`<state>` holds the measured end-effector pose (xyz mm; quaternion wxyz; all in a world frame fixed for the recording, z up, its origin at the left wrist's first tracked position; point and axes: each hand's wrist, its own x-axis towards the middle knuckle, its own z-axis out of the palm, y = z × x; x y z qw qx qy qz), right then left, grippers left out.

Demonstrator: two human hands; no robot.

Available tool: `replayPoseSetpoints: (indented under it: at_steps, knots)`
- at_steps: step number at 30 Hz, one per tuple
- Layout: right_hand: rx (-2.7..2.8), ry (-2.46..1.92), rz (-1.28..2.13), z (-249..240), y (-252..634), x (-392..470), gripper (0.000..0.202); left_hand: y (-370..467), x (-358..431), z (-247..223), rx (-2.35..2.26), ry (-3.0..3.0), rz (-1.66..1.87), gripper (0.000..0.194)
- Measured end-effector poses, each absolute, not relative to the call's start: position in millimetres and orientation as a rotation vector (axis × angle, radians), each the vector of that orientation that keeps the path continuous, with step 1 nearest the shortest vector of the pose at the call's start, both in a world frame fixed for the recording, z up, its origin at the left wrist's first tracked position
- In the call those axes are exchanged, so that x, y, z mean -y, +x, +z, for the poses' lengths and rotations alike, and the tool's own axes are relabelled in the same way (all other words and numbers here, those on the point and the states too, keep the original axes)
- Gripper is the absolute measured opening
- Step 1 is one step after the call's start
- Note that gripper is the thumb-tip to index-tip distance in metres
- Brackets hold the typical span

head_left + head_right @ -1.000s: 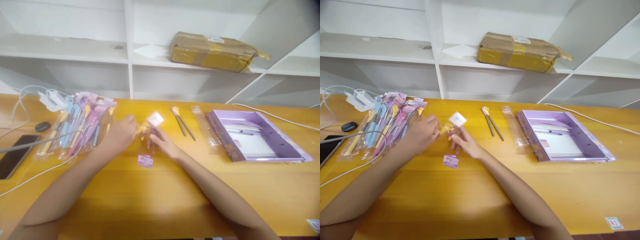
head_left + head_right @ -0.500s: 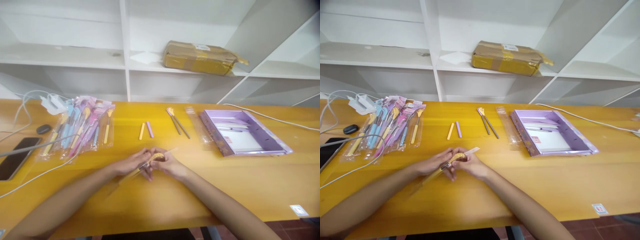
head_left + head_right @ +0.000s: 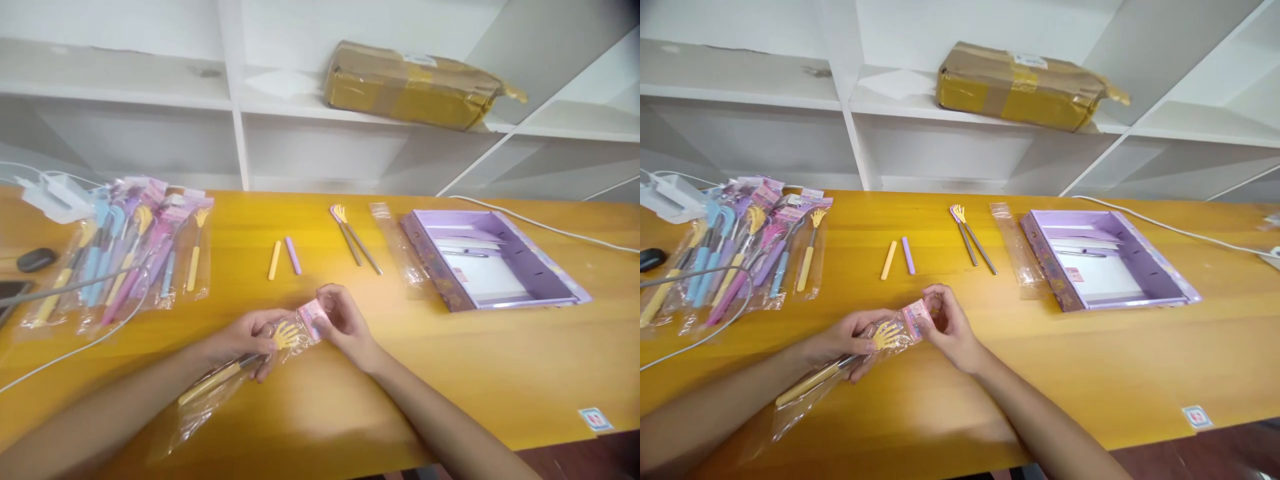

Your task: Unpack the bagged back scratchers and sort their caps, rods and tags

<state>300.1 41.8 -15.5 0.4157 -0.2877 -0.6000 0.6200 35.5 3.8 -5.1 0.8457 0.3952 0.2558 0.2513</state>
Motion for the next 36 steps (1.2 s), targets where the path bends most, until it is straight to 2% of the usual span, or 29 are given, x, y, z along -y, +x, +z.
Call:
replayPoseSetpoints:
  at_steps: [2,7,13,20,23,26,36]
  knots:
    - [1.618,-0.743,1.456,-15.5,299.0,-38.8,0.037,35.6,-2.3,-6.9,-0.516,0.832,0.517,0.086]
    - [1.665,-0.804,1.433,-19.3,294.6,-33.9,0.039,36.5,2.0,-6.5,-0.529,0.878,0.474,0.079]
    - [1.744,-0.950,1.194,-25.6,288.6,-29.0,0.054,37.6,4.3,-3.2,-0.624,0.922,0.482,0.082]
    - [1.768,-0.965,1.154,-22.7,292.5,-35.1,0.033,39.7,3.4,2.4,-0.606,0.942,0.420,0.080]
    - [1.847,-0.947,0.954,-13.0,298.9,-40.5,0.016,40.8,3.1,0.7,-0.594,0.903,0.455,0.085]
    - [1.923,-0.933,0.831,-4.3,305.3,-44.4,0.018,41.3,3.0,-3.8,-0.570,0.889,0.499,0.091]
    - [1.867,-0.952,1.157,-3.6,307.4,-53.4,0.023,43.1,4.4,-1.0,-0.571,0.909,0.532,0.087]
